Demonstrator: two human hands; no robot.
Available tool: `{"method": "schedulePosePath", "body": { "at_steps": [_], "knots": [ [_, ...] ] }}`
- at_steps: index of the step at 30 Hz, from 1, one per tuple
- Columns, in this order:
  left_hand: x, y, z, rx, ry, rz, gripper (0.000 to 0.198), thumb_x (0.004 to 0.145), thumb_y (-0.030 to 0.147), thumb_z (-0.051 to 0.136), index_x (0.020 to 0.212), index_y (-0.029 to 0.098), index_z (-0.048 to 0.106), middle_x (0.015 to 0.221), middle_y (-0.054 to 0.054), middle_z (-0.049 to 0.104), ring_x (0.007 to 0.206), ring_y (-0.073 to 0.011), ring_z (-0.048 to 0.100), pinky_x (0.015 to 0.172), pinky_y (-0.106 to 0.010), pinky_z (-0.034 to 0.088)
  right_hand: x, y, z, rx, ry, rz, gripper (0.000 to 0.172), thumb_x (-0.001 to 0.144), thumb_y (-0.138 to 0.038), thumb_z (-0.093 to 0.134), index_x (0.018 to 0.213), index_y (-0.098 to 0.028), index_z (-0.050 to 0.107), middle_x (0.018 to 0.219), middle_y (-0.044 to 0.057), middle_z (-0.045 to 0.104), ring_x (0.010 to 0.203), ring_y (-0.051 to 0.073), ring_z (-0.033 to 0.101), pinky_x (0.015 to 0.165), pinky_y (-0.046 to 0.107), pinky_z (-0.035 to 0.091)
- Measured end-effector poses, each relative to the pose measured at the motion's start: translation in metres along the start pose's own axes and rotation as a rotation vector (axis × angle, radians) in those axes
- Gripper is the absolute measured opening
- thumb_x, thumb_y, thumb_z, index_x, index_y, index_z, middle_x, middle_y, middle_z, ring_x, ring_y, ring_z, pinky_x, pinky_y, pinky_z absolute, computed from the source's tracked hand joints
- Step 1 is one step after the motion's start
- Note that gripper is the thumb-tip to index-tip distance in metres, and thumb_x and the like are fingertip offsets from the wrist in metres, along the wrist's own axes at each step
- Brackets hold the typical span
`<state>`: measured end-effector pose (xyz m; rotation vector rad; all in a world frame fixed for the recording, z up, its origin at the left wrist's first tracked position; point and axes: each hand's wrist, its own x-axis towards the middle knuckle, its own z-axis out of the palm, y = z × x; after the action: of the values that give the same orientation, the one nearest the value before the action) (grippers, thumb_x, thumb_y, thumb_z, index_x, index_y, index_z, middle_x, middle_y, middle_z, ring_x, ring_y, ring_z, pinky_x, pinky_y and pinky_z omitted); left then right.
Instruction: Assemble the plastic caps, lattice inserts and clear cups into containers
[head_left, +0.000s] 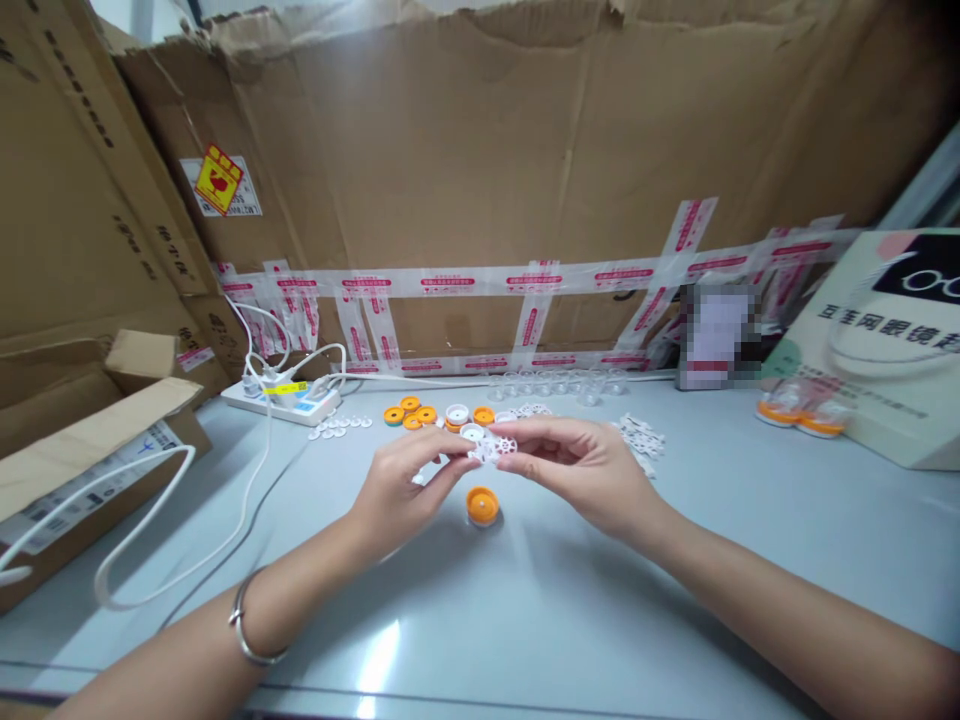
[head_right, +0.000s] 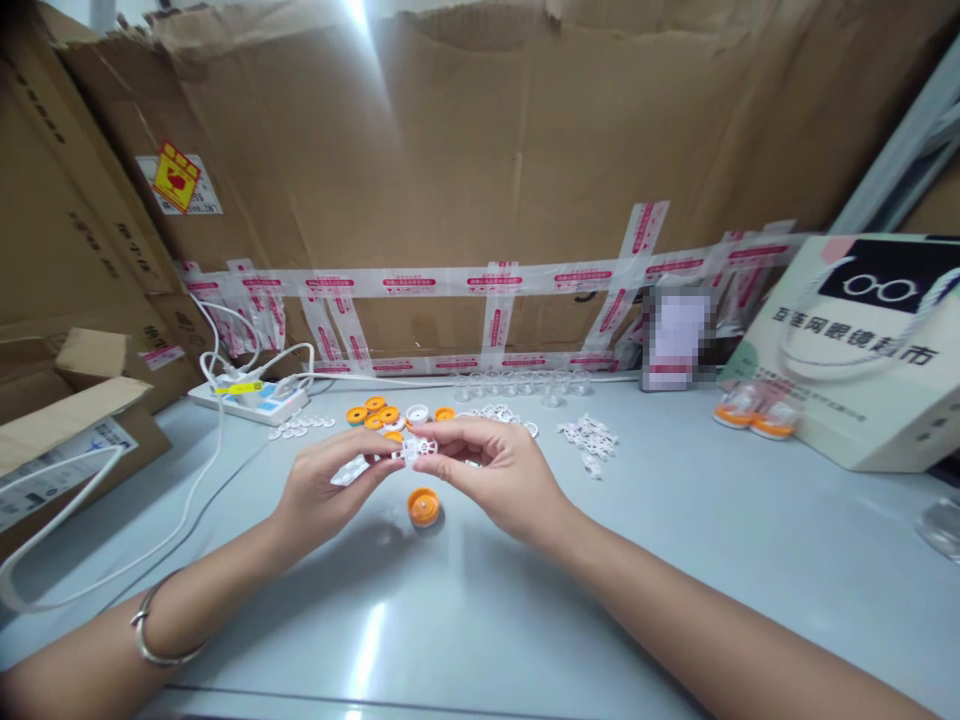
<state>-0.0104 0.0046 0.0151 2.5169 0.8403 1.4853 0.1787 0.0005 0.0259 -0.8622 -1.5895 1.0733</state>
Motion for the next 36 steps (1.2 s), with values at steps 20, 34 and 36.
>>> {"method": "schedulePosePath", "body": {
  "at_steps": [20,34,36],
  "knots": [
    [0.036,0.022,-0.025,0.043,0.091,0.143,0.01,0.078,0.007,0.06,0.079,0.016,0.063,0.068,-0.002,0.069,0.06,-0.0117,0.062,0.057,-0.021,0.049,0.017,-0.025,-0.001,-0.142,0.029,-0.54,0.021,0.072,-0.018,0.069,0.09,-0.03,0.071,0.087,0.003,0.062,0.082,0.015,0.06,0.067,0.029,0.052],
    [0.042,0.009,-0.033,0.008,0.0,0.165,0.011,0.076,0.006,0.064,0.08,0.016,0.064,0.067,0.0,0.07,0.058,-0.0094,0.063,0.057,-0.019,0.048,0.027,-0.035,0.006,0.211,-0.164,0.074,0.019,0.065,-0.019,0.073,0.08,-0.02,0.061,0.063,-0.005,0.058,0.056,0.005,0.054,0.044,0.016,0.039],
    [0.039,0.005,-0.03,-0.02,-0.023,0.116,0.011,0.075,0.007,0.064,0.082,0.016,0.065,0.068,-0.001,0.07,0.059,-0.0095,0.063,0.058,-0.019,0.049,0.028,-0.032,0.005,0.228,-0.168,0.159,0.028,0.063,-0.019,0.075,0.084,-0.021,0.058,0.062,-0.006,0.055,0.057,0.005,0.053,0.044,0.016,0.036]
  ]
}}
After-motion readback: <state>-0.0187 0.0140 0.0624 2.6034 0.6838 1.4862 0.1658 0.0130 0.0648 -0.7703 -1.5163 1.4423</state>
